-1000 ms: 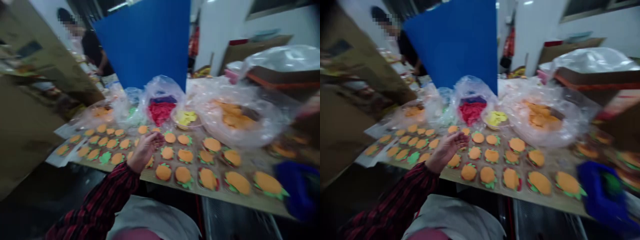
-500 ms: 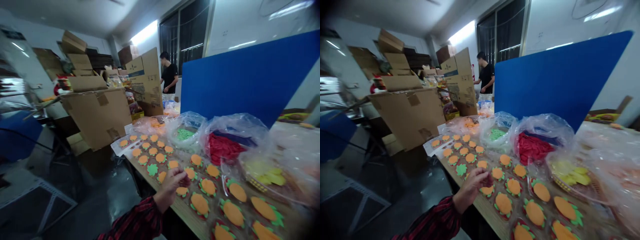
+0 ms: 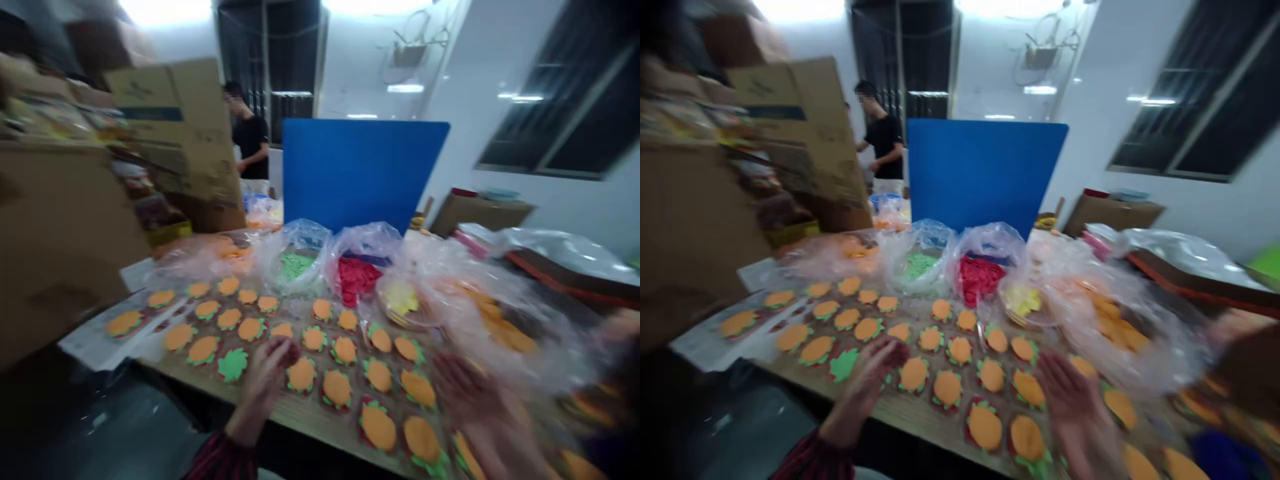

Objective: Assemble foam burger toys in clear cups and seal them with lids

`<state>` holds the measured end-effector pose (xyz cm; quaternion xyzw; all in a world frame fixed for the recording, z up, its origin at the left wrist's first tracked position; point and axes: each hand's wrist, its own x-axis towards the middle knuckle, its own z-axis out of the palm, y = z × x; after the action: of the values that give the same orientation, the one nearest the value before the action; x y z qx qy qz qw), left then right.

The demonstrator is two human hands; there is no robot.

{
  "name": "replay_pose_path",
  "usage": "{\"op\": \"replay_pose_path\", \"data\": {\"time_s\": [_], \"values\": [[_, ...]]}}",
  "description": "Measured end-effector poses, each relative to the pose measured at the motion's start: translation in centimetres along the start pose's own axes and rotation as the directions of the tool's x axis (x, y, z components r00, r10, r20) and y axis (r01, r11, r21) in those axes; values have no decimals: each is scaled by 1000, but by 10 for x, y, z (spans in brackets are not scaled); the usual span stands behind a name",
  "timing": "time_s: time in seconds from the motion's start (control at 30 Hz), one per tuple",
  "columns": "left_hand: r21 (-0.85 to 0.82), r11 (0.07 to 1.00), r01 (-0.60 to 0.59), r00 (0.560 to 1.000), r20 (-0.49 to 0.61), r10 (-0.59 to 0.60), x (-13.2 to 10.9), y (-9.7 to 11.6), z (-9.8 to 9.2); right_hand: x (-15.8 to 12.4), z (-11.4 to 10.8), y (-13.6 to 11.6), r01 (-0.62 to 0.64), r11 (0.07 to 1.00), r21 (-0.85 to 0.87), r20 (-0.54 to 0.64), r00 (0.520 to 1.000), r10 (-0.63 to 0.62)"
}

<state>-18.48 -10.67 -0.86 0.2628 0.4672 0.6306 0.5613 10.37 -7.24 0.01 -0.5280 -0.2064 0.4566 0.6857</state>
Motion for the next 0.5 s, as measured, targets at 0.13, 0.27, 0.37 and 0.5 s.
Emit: {"op": "replay_pose_path", "data": {"time_s": [0.13,0.27,0.37,0.5], "values": [[79,997,-9,999,-38,12,10,12,-12,-21,15,-18,-218,964,150,368,918,150],[281,947,-158,987,15,160,20,29,-12,-6,77,-7,-365,910,197,597,780,184],[448,854,-264,964,84,254,39,46,3,19,131,9,-419,897,143,672,706,223],[606,550,-575,817,394,420,93,67,46,52,221,39,-258,965,43,650,741,169]]}}
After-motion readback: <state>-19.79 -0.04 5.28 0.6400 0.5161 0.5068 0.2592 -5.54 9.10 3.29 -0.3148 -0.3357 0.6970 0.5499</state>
